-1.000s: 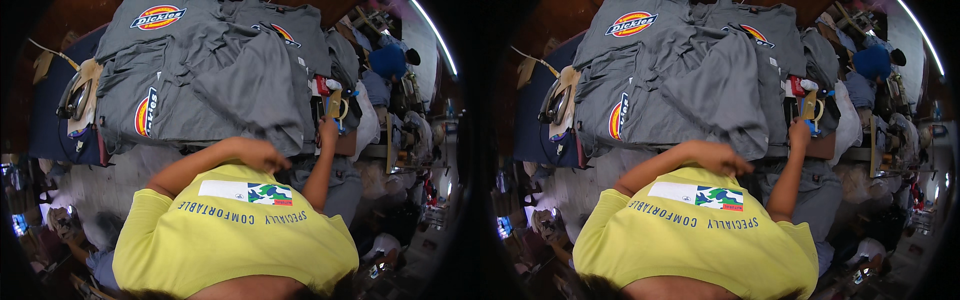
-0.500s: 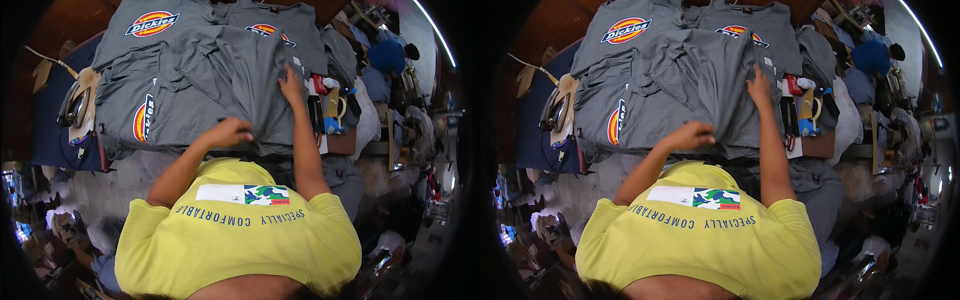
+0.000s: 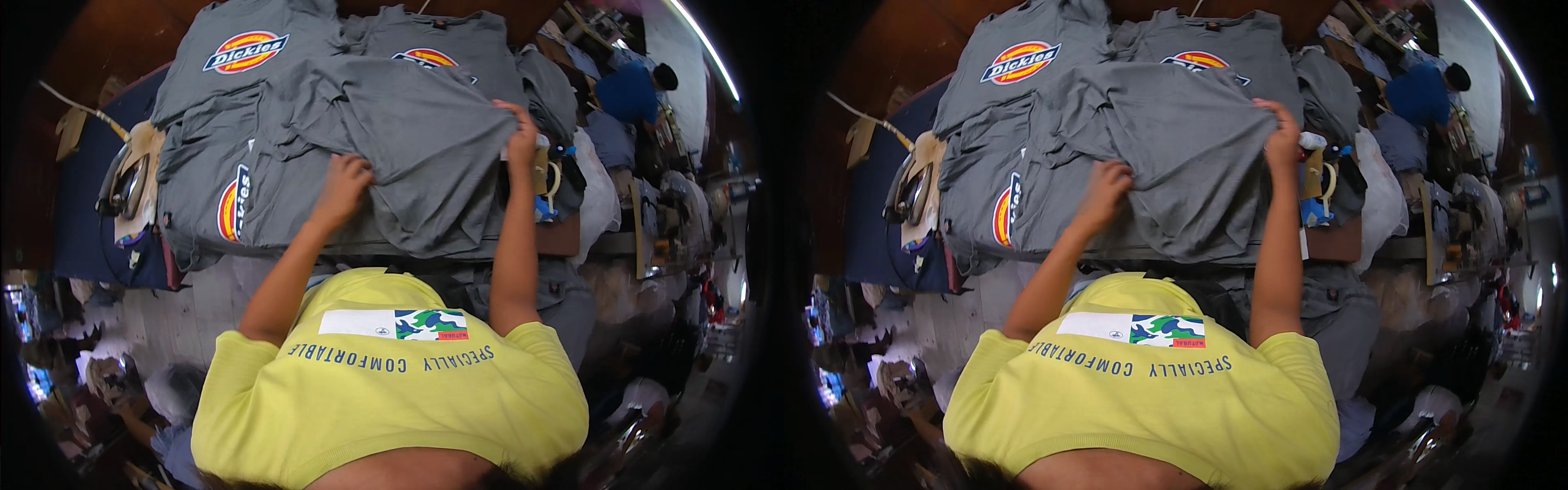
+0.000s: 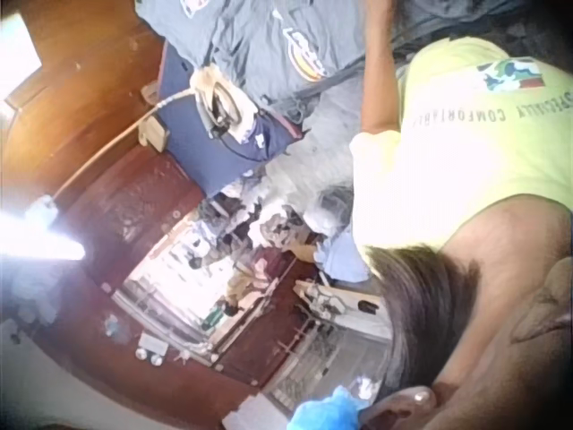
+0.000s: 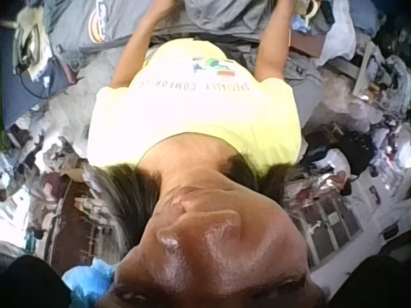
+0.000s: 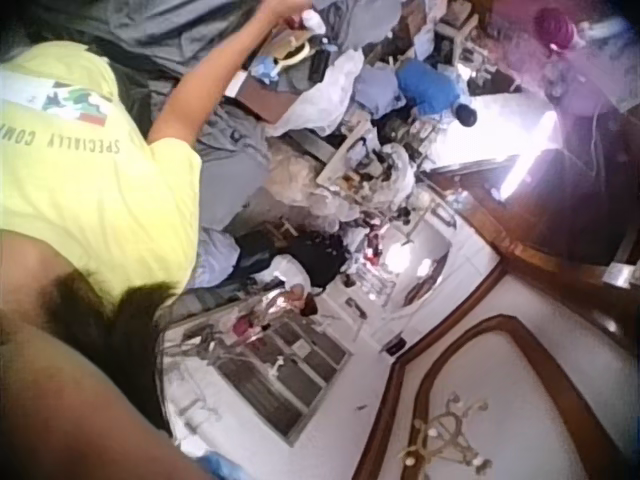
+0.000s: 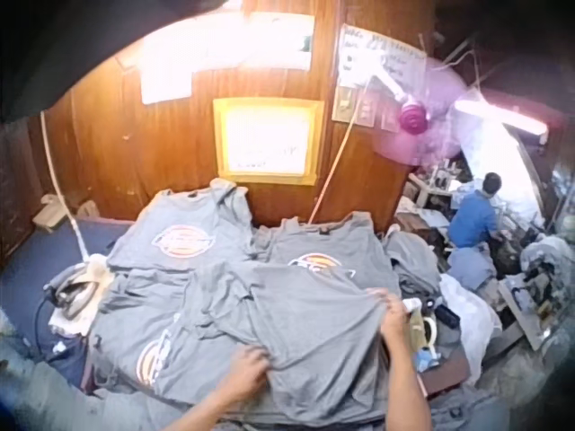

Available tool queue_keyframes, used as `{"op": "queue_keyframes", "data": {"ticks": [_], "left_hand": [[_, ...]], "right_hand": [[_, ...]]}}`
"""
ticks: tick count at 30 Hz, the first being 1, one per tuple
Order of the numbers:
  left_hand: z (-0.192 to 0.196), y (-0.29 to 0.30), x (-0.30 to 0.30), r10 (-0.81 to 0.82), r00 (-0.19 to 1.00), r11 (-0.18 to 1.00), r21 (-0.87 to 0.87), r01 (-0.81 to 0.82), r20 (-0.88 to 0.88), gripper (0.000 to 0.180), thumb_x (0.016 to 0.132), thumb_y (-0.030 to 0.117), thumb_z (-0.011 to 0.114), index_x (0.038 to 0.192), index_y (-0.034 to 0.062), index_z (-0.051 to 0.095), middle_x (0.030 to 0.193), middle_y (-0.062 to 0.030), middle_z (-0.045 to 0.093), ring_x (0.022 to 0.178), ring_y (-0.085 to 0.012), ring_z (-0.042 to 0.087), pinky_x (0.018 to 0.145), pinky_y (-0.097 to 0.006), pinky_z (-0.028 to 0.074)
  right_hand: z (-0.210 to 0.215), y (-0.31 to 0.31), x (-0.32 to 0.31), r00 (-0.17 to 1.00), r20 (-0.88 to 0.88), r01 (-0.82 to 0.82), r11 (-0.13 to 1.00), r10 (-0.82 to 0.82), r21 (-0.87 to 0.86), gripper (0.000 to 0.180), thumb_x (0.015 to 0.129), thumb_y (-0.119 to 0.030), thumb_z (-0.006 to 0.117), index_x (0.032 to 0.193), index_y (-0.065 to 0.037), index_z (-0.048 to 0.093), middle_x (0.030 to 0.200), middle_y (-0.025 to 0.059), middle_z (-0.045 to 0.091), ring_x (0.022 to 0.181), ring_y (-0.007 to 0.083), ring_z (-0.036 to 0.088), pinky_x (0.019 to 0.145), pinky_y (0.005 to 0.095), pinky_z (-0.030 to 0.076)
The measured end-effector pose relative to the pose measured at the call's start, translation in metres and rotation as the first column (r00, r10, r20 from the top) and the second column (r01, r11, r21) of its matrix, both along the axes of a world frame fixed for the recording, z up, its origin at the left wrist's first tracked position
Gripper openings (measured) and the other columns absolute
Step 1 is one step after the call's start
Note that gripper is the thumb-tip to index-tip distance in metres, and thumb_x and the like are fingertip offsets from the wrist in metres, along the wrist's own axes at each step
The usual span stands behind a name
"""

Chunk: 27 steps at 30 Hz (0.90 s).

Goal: The person folds several grey garments by hand, smoothing the fabric and using shears to trim stray threads before stacking the items.

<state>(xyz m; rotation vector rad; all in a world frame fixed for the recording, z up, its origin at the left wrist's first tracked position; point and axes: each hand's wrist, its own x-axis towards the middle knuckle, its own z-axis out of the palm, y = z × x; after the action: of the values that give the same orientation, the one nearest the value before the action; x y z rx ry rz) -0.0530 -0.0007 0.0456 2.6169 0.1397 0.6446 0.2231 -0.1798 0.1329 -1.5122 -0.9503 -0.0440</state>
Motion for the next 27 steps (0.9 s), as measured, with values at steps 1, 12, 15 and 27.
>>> {"op": "queue_keyframes", "data": {"ticks": [1,12,15,27], "left_hand": [[0.027,0.007,-0.006,0.053,0.996,0.998,0.017,-0.054,0.078,0.025,0.064,-0.004,0.051,0.086,0.0075,0.053,0.105,-0.0081,0.053,0.115,-0.0333,0.038,0.096,-0.051,0.026],[0.213,0.096,-0.114,-0.612,0.627,0.366,-0.53,0.765,0.482,0.018,0.074,0.009,0.045,0.088,0.0014,0.053,0.084,-0.0102,0.062,0.078,-0.0254,0.062,0.078,-0.032,0.048],[0.134,0.129,-0.083,0.045,0.989,0.319,-0.94,0.121,0.143,0.021,0.077,0.018,0.048,0.09,0.002,0.053,0.084,-0.0079,0.062,0.078,-0.0228,0.061,0.077,-0.031,0.048],[0.032,0.094,-0.127,-0.061,0.944,-0.062,-0.943,-0.327,-0.324,0.047,0.077,0.027,0.063,0.111,-0.0035,0.051,0.103,-0.0094,0.058,0.082,-0.0171,0.059,0.077,-0.029,0.047]], "right_hand": [[0.019,-0.021,0.002,0.996,-0.041,0.078,0.997,-0.076,0.03,0.049,0.056,0.015,0.031,0.091,-0.001,0.061,0.1,0.0098,0.062,0.102,0.021,0.053,0.094,0.0289,0.035],[0.09,-0.099,-0.066,0.949,-0.12,-0.245,0.922,0.291,0.299,0.01,0.074,-0.008,0.057,0.078,0.001,0.06,0.073,0.0073,0.058,0.065,0.0128,0.054,0.056,0.0235,0.041],[0.07,-0.046,-0.041,0.722,-0.578,-0.276,0.924,0.381,0.264,0.025,0.083,-0.016,0.055,0.101,0.001,0.055,0.085,0.0043,0.061,0.07,0.0103,0.056,0.065,0.0188,0.04],[-0.051,-0.093,-0.017,0.451,-0.891,-0.125,0.992,0.038,-0.021,0.029,0.082,-0.031,0.061,0.095,-0.005,0.058,0.088,0.0033,0.063,0.077,0.0152,0.06,0.068,0.0281,0.048]]}}
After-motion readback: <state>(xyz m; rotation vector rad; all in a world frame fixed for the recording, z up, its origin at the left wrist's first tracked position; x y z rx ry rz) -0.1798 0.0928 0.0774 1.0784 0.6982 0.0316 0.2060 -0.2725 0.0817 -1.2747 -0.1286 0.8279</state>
